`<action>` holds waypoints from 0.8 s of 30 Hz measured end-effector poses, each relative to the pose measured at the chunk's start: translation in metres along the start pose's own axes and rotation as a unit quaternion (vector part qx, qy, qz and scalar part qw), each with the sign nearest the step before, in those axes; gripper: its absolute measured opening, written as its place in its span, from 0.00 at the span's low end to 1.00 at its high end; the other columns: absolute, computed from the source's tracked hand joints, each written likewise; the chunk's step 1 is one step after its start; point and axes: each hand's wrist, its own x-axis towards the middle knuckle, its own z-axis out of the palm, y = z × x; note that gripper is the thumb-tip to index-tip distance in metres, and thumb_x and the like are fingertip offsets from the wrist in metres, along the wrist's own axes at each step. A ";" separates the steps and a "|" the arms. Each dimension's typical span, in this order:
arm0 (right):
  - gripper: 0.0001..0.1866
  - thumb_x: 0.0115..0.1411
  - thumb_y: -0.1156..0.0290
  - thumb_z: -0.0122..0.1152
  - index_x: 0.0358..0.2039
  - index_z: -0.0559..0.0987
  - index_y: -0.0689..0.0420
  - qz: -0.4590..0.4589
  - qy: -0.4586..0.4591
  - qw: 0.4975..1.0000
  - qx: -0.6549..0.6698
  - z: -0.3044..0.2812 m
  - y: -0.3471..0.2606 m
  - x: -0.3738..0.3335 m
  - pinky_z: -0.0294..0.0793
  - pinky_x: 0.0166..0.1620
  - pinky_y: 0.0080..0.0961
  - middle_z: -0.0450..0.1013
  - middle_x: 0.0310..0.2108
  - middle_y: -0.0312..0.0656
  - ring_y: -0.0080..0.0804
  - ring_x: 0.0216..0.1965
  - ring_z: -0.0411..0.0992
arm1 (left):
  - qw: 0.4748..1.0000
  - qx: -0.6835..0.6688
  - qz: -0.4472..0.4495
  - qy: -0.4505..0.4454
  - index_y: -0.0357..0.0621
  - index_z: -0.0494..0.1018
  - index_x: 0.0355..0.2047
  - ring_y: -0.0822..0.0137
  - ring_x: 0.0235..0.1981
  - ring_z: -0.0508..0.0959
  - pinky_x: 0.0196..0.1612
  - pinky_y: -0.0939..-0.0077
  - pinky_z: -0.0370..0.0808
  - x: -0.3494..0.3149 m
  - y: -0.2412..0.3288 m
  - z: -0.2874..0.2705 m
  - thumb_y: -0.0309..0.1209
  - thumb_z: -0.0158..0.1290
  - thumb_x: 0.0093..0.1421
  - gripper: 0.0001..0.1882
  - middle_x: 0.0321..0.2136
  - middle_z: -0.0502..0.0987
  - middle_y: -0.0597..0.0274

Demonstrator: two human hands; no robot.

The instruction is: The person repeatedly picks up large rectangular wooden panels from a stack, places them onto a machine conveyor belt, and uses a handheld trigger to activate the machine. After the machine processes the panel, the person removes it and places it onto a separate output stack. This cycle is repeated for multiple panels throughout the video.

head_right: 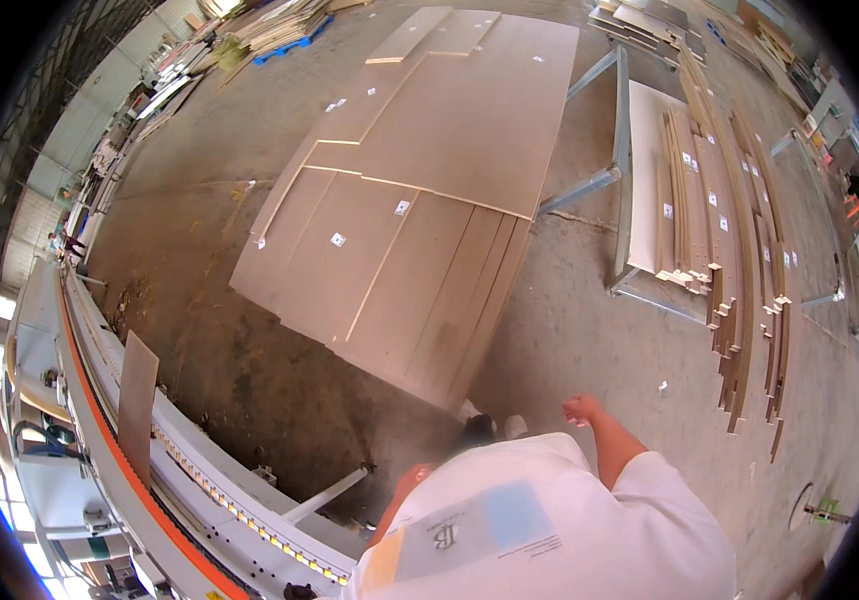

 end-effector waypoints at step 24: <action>0.13 0.63 0.60 0.64 0.37 0.84 0.57 -0.018 0.113 0.992 0.045 -0.055 -0.106 0.034 0.75 0.31 0.26 0.80 0.29 0.37 0.25 0.27 0.75 | 0.962 -0.167 -0.076 -0.201 0.43 0.75 0.51 0.61 0.39 0.83 0.45 0.63 0.79 0.475 0.166 -0.004 0.38 0.52 0.67 0.17 0.38 0.82 0.59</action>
